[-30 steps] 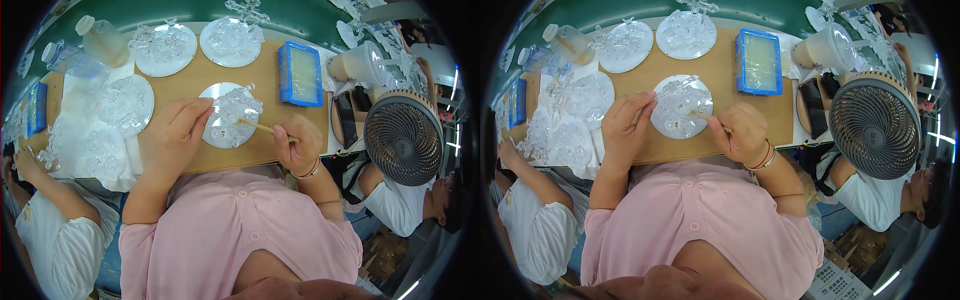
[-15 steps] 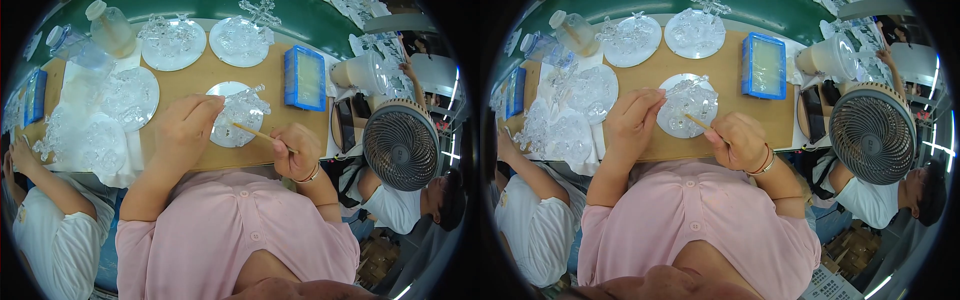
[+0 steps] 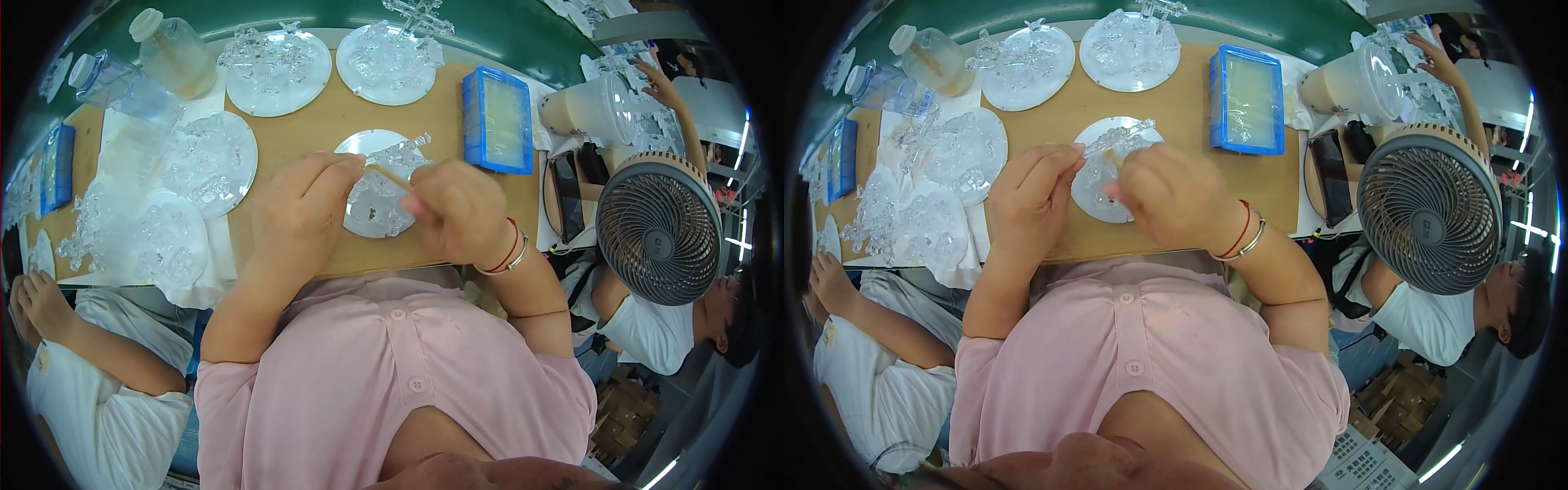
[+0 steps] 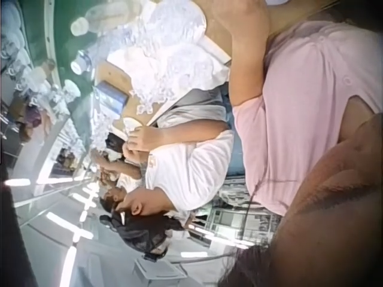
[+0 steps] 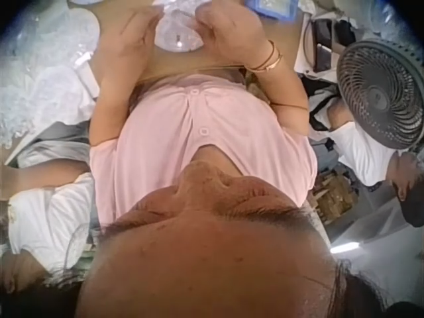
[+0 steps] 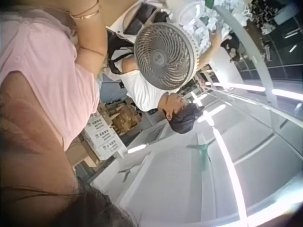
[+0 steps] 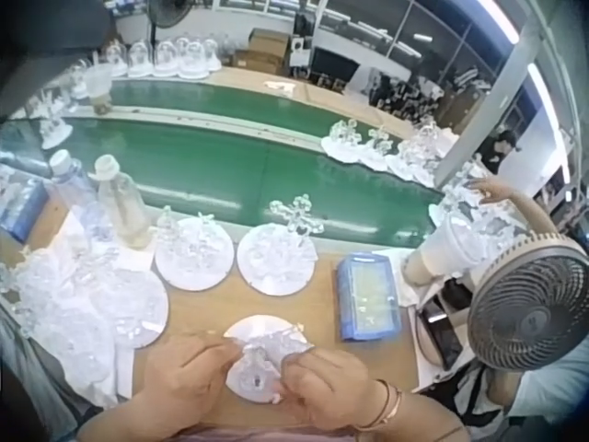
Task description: Applying adhesive to decorative plastic snowflake-like objects at an assembly line.
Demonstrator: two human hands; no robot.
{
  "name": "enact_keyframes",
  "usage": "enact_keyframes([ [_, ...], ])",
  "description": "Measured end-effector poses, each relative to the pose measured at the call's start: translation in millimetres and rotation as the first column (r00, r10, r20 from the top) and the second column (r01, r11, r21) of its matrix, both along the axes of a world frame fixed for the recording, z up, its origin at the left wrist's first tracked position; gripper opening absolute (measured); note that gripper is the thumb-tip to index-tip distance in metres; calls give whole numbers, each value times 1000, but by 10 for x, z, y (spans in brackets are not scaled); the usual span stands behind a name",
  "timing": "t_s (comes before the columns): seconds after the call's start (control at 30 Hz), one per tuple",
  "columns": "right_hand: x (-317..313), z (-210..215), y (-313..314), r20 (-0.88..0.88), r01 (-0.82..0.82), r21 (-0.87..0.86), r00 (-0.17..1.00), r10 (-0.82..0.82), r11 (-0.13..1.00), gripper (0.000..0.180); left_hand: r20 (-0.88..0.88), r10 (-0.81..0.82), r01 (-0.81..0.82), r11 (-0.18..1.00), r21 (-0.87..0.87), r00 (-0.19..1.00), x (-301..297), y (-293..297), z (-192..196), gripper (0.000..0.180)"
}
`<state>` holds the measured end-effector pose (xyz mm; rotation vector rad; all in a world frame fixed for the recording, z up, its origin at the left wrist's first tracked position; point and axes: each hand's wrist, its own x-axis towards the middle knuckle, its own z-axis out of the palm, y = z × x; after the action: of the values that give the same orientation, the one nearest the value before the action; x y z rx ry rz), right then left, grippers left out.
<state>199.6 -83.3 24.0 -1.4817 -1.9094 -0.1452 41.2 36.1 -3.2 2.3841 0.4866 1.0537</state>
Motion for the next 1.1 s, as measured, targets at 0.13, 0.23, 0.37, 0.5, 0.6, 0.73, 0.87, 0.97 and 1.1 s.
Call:
enact_keyframes([
  [0.13, 73, 49, -90, -62, 102, -46, 993, -104, 994, 16, -34, -4, 3, 1000, -19, 999, -14, 5, 38, 18],
  [0.23, 101, 63, -223, -83, 148, -51, 985, -152, 988, 13, -49, -10, 8, 999, -31, 999, -20, 11, 34, 16],
  [0.37, 161, 57, -294, -141, 160, -71, 976, -168, 985, 10, -61, 7, -10, 999, -48, 998, 27, 2, 47, 17],
  [0.5, 207, 123, -349, -195, 81, -126, 975, -104, 989, 10, -103, 11, -16, 999, -49, 995, 73, -46, 38, 22],
  [0.6, 297, 53, -363, -177, 132, -87, 973, -146, 987, 9, -155, 7, -12, 999, -31, 988, 79, -50, 25, 23],
  [0.73, 422, -7, -397, -219, 259, -116, 935, -279, 959, 11, -115, 8, -5, 1000, 21, 993, 116, -37, 38, 18],
  [0.87, 500, -25, -453, -381, 346, -281, 816, -435, 895, 14, -151, 70, -66, 997, 33, 986, 91, -54, -24, 20],
  [0.97, 514, -125, -462, -413, 345, -190, 821, -393, 919, 13, -140, 66, -66, 998, 9, 988, 105, -47, -21, 18],
  [1.1, 527, -188, -524, -325, 235, 27, 921, -214, 972, 10, -176, 66, -68, 998, -7, 982, 104, -41, -16, 17],
])
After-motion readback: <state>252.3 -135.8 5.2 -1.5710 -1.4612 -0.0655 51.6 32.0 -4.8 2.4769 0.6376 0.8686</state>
